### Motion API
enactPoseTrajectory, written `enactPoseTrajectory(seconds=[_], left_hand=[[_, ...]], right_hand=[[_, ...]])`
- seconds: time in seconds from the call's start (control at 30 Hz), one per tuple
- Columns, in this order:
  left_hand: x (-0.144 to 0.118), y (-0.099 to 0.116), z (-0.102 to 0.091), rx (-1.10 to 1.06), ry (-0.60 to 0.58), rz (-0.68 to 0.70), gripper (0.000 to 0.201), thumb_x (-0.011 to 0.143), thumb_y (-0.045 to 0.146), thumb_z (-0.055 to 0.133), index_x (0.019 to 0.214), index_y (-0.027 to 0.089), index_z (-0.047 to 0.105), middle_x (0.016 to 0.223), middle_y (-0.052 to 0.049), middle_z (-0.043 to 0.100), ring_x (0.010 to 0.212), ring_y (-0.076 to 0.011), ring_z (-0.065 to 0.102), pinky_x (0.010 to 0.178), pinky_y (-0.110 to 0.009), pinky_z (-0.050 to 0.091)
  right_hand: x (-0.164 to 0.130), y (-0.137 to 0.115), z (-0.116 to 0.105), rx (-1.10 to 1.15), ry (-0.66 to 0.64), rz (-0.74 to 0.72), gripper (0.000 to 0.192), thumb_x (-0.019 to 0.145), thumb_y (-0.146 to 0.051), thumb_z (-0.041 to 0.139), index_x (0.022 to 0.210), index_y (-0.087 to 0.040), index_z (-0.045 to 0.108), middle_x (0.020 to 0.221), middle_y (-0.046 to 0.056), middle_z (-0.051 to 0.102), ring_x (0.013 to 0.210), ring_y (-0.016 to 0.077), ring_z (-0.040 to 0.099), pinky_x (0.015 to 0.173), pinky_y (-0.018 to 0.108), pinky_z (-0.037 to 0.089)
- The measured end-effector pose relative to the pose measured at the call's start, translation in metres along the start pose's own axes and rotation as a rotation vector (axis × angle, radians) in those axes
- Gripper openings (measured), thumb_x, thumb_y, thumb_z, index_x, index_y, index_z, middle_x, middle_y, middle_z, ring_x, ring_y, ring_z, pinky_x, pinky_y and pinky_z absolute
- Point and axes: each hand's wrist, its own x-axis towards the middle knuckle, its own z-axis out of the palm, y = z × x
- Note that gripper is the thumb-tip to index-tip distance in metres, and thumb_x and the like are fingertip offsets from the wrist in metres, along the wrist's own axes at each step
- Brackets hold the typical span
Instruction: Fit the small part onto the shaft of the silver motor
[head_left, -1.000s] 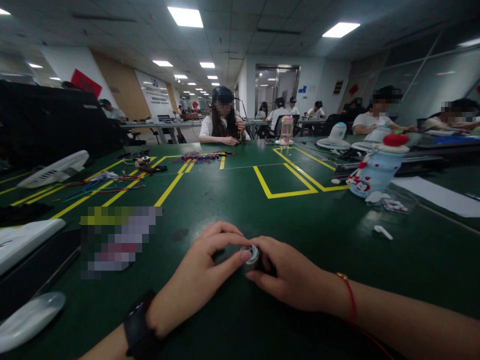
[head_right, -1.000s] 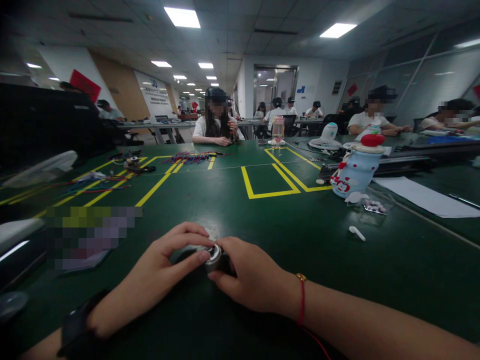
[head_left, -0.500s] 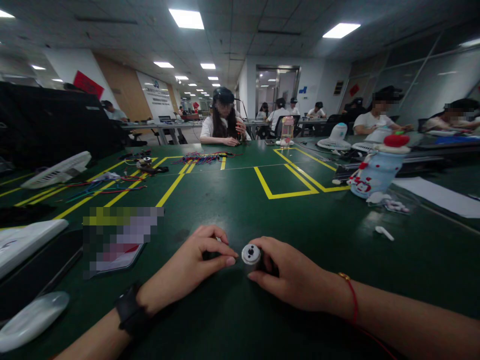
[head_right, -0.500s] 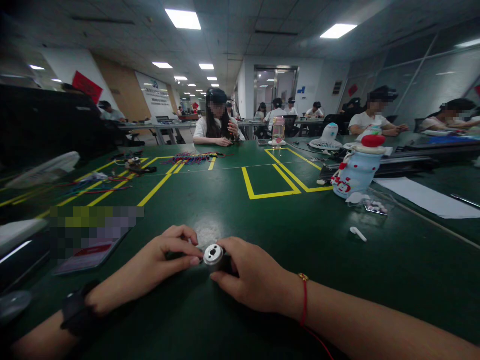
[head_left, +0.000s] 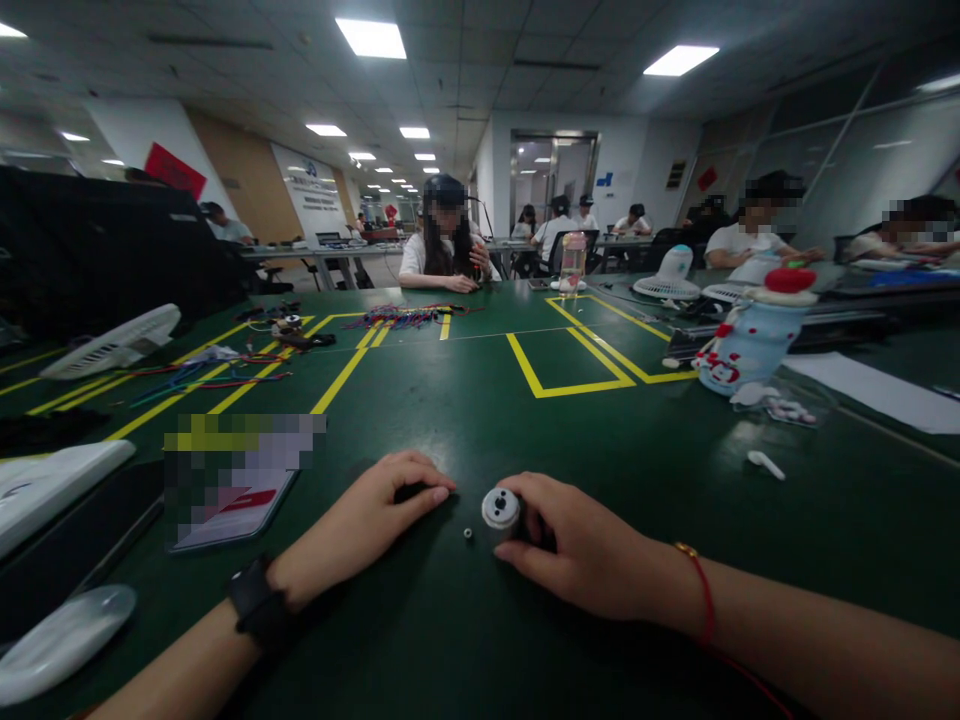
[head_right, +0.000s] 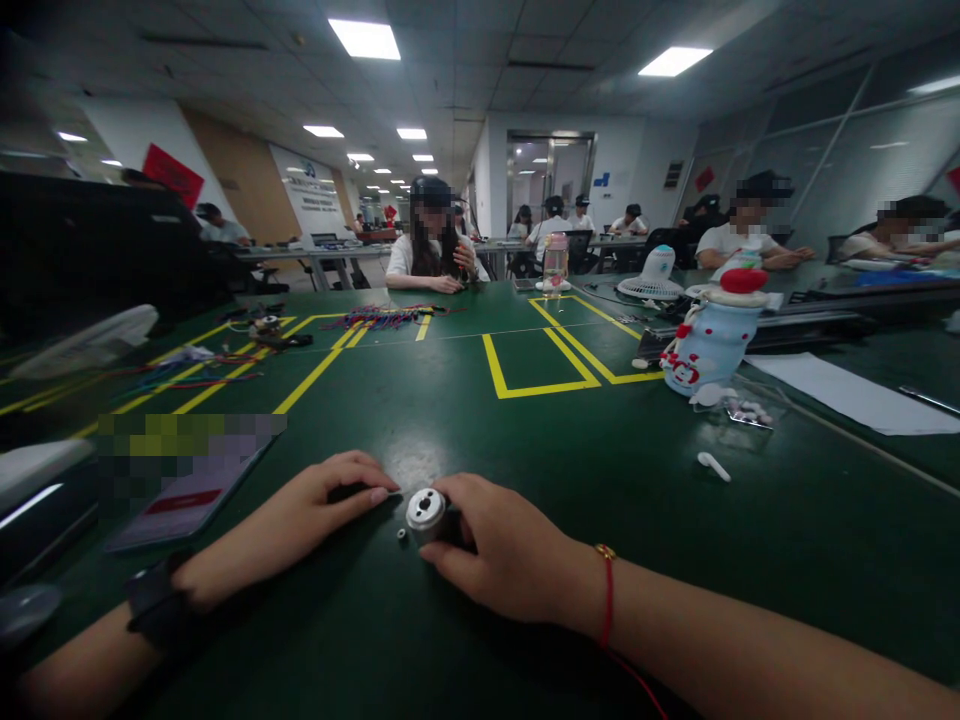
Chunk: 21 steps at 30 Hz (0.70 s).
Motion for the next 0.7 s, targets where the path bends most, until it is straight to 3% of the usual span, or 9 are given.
enactPoseTrajectory(seconds=[0.13,0.37,0.7], left_hand=[[0.002,-0.013,-0.006,0.031,0.075,-0.072,0.026,0.092,0.04,0.051,0.095,0.023,0.071,0.103,-0.005,0.067,0.099,-0.0238,0.061,0.091,-0.039,0.045],[0.002,-0.024,-0.008,0.056,0.08,-0.08,0.022,0.088,0.039,0.057,0.097,0.025,0.071,0.105,-0.004,0.066,0.1,-0.0247,0.06,0.091,-0.04,0.044],[-0.007,0.008,0.004,0.055,-0.129,0.043,0.023,0.079,0.038,0.071,0.1,0.029,0.069,0.11,-0.001,0.062,0.105,-0.0237,0.055,0.092,-0.037,0.04]], right_hand=[[-0.001,0.0,-0.001,0.006,0.001,0.004,0.035,0.084,-0.028,0.064,0.117,-0.02,0.054,0.095,0.004,0.059,0.071,0.014,0.052,0.063,0.028,0.042],[0.0,0.001,0.0,0.012,0.0,0.001,0.035,0.084,-0.028,0.064,0.116,-0.021,0.053,0.092,0.002,0.059,0.071,0.0138,0.053,0.062,0.027,0.042],[0.001,0.003,0.003,-0.002,0.012,-0.006,0.031,0.083,-0.026,0.064,0.112,-0.021,0.054,0.093,0.002,0.058,0.071,0.0138,0.052,0.063,0.028,0.042]])
